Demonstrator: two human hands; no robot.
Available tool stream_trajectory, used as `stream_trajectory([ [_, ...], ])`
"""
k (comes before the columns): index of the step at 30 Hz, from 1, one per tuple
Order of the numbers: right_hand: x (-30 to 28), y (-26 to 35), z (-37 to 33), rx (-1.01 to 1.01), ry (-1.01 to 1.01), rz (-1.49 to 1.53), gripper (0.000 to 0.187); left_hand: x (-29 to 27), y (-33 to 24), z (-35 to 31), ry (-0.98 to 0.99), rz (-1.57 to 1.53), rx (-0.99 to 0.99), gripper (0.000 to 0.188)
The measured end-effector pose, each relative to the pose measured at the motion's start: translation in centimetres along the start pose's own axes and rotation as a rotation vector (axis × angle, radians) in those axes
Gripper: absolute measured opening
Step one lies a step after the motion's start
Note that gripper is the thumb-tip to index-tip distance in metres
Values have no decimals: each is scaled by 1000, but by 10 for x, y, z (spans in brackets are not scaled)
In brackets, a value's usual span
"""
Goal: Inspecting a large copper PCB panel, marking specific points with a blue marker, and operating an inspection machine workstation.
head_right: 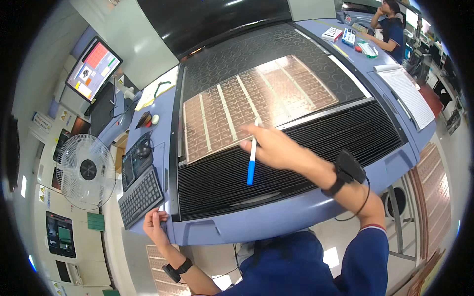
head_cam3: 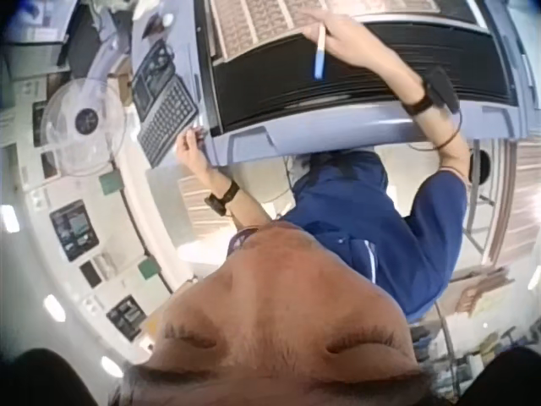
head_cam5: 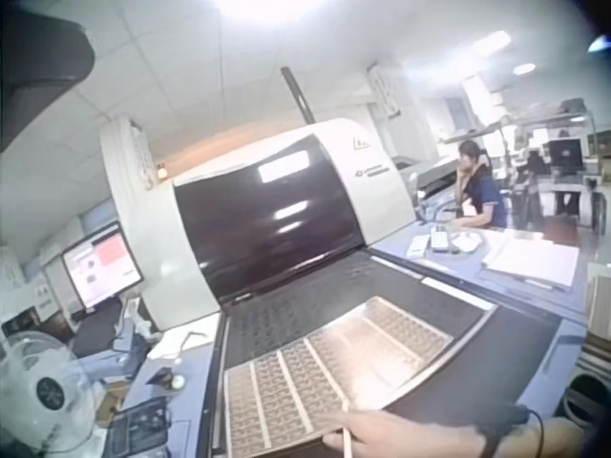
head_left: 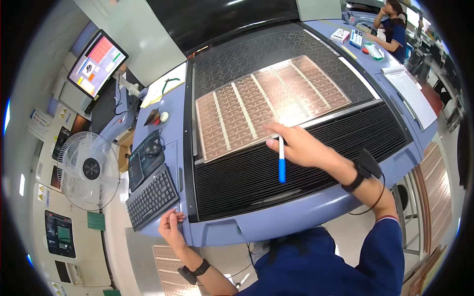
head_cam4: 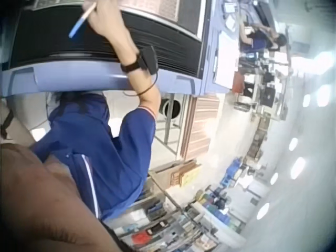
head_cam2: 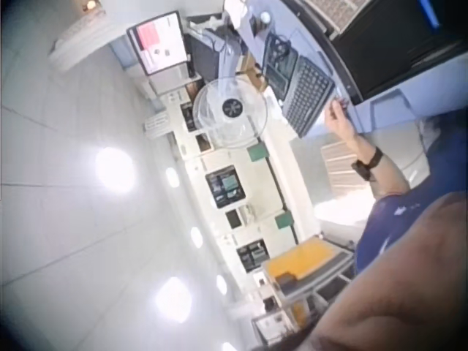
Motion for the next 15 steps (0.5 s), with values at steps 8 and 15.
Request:
stream_trajectory([
  [8,4,-43,21,-40,45,-260,54,6,-5,0,-11,22,5,23],
  [15,12,-28,15,48,209,-303,60,-2,11,4,-47,63,-27,26],
])
Point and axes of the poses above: each hand's wrist, its own z-axis towards the middle knuckle, its own x-axis out of the palm, y = z × x, the point moved 6 cm from there along z, towards the middle knuckle, and after that the axes turned 12 degrees about y, right-handed, at the moved point
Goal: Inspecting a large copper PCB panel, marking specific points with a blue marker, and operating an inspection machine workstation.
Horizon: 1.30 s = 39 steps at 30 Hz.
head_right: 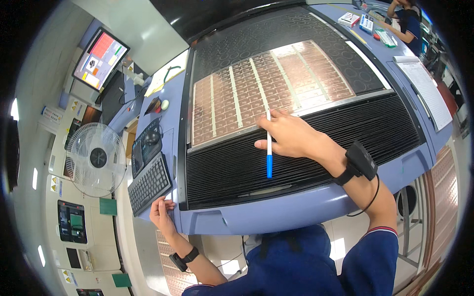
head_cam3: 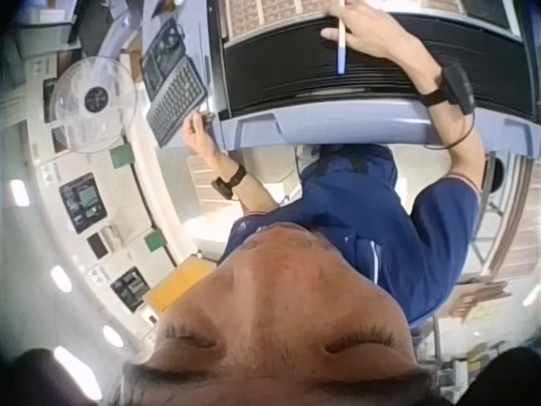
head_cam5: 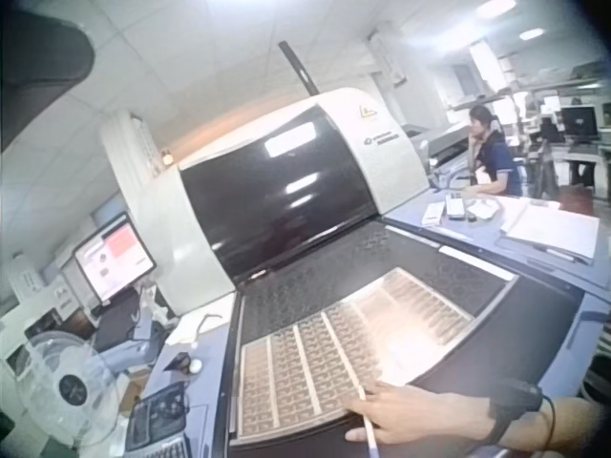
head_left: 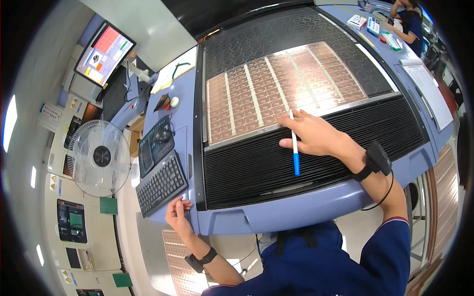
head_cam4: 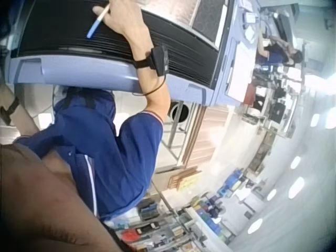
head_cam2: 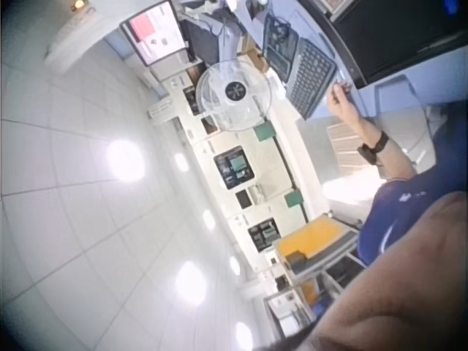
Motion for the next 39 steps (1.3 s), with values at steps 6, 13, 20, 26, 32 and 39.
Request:
stream_trajectory([
  [6,6,4,-1,-113,-83,-162,67,6,-13,5,33,-40,12,27],
  [13,6,5,-5,-174,-109,-48,63,-58,-36,-3,-298,865,-57,50],
  [20,11,3,-8,-183,-135,-131,62,-53,-33,2,-333,1132,47,48],
  [26,10,2,-8,-136,-83,-146,61,114,-93,47,477,758,164,54],
  [32,12,1,-5,-103,-63,-149,62,160,-62,96,612,888,241,57],
  [39,7,0,-10,-124,-86,-124,62,165,-66,92,608,937,171,54],
])
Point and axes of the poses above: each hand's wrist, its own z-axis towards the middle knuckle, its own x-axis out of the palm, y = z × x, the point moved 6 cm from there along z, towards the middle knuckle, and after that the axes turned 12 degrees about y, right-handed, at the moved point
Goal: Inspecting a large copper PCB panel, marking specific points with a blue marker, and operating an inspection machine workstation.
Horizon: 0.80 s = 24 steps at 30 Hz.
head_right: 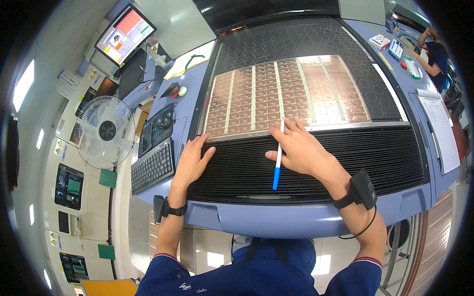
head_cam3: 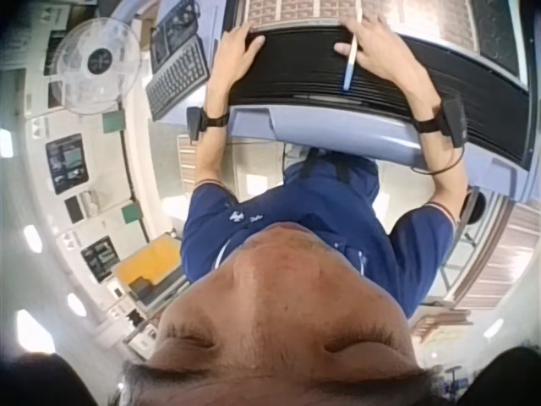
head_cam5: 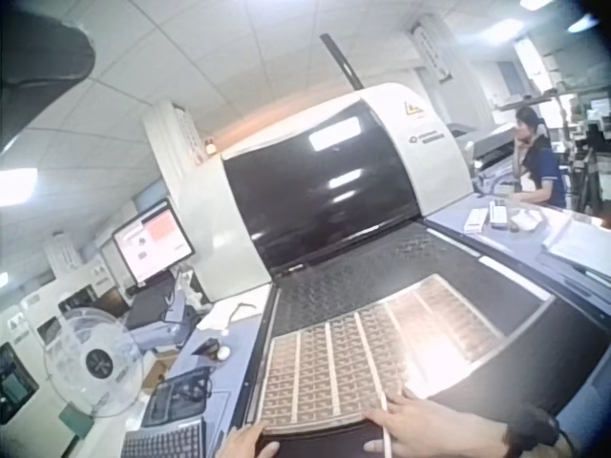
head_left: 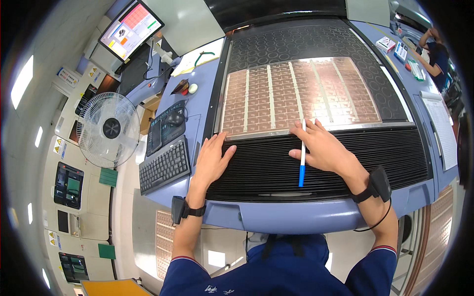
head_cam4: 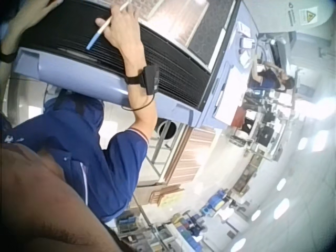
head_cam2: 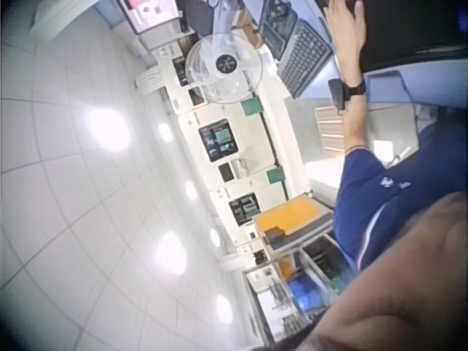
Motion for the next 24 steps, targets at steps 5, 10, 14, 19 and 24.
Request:
stream_trajectory([
  [5,2,8,2,1,-4,-37,63,2,13,-1,-50,-39,-24,54],
  [10,3,9,10,8,-5,-4,63,-4,17,-1,-62,-57,-38,51],
  [14,-1,12,8,-12,7,7,63,-21,12,-21,-168,-103,59,46],
  [19,7,2,3,-8,10,-5,63,-55,44,-104,-465,-193,-229,44],
  [24,8,7,0,-29,-7,-70,63,-47,142,-177,-526,225,-648,39],
])
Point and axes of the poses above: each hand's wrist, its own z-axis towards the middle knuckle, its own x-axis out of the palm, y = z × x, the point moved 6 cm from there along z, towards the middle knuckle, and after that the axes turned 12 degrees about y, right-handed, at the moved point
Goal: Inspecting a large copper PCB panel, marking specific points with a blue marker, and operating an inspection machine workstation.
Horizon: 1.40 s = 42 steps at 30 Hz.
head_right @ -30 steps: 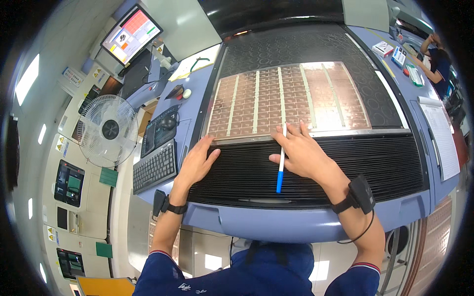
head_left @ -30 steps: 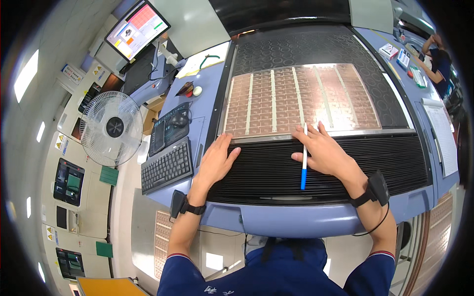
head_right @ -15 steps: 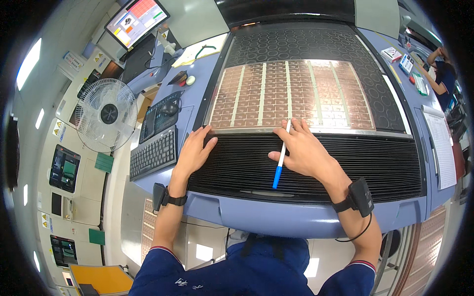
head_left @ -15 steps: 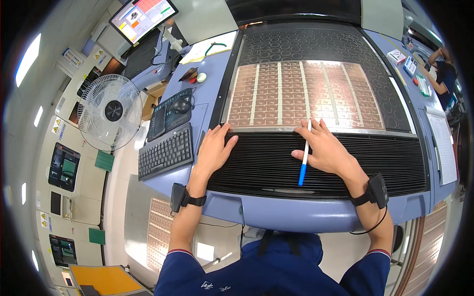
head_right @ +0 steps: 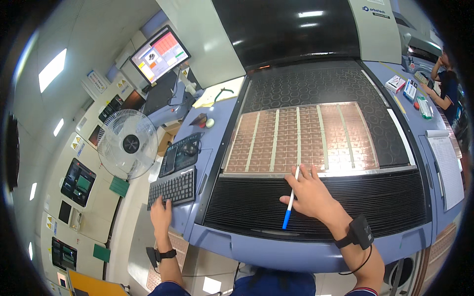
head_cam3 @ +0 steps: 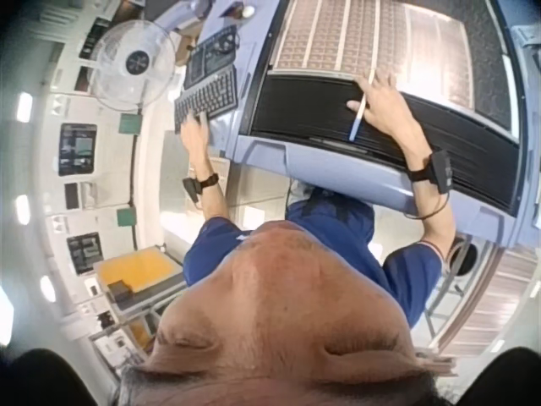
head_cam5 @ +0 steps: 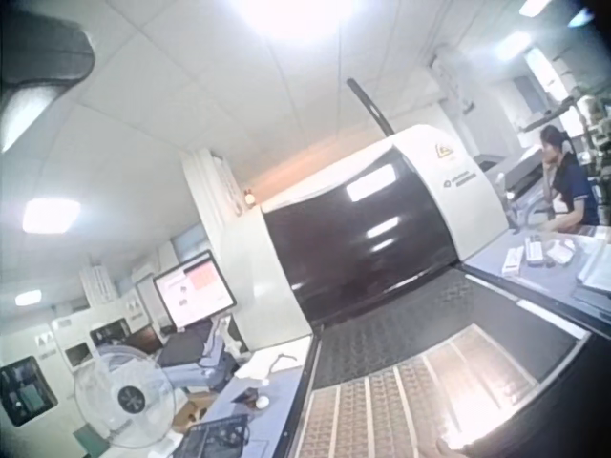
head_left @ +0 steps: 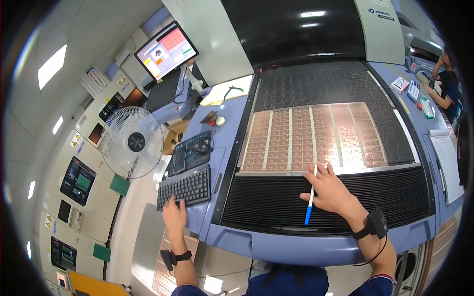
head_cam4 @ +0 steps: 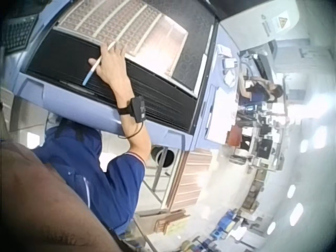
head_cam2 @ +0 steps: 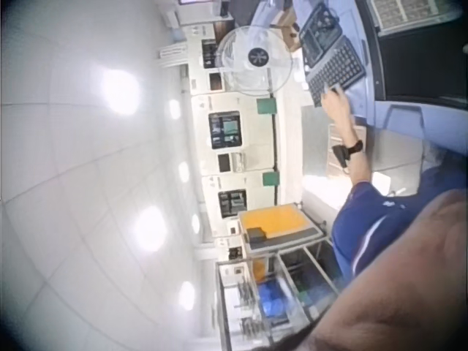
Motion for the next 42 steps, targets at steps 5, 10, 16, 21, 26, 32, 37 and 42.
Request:
stream_trajectory([
  [5,1,-4,5,-11,-8,2,61,-2,-8,8,11,-61,10,28],
  [10,-11,1,3,-18,-40,53,55,-13,-169,10,124,-439,517,23],
  [16,-34,36,-6,-144,-185,260,40,-10,-295,-26,172,-604,1078,24],
  [21,-30,50,-14,-253,-163,226,40,16,-299,-28,191,-831,1031,16],
  [26,-30,55,-12,-246,-104,261,41,9,-291,-36,230,-915,1110,20],
  [32,-25,57,-10,-268,-34,297,40,13,-294,-43,199,-922,1176,18],
  [37,-5,64,-17,-199,20,548,43,19,-289,-43,280,-959,1132,15],
  [42,-1,67,-18,-149,-75,447,34,16,-286,-43,211,-972,1147,16],
])
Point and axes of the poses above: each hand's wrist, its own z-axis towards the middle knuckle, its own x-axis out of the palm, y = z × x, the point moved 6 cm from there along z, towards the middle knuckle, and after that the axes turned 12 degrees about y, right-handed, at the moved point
